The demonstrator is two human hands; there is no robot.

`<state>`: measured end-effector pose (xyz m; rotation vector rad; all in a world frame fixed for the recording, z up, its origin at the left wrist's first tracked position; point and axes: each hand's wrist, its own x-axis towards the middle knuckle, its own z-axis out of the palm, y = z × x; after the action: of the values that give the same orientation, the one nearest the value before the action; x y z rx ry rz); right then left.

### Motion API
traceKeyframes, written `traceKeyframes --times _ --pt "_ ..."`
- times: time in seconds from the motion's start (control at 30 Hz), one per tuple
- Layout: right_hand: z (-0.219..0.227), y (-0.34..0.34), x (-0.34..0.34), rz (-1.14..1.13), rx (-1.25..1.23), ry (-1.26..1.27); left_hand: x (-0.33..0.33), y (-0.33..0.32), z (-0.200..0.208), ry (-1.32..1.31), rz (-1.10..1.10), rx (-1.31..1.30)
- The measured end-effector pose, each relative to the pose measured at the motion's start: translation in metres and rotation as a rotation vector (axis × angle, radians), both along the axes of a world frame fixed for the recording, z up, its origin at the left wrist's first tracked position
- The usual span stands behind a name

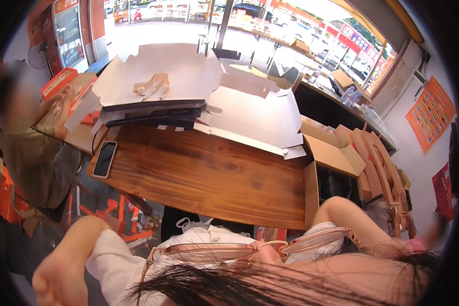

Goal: The person assembles a cardboard box by folding and securing its flaps. They then place a decorative insert into the box and close the lid.

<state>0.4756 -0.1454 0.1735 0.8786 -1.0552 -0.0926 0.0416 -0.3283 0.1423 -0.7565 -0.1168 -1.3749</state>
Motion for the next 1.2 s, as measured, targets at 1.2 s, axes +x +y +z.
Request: traceKeyframes --times 1.2 --pt "-0.125 0.239 -0.117 0.03 -1.581 -0.558 0.102 0.319 -0.253 -0.535 -0.024 -1.939"
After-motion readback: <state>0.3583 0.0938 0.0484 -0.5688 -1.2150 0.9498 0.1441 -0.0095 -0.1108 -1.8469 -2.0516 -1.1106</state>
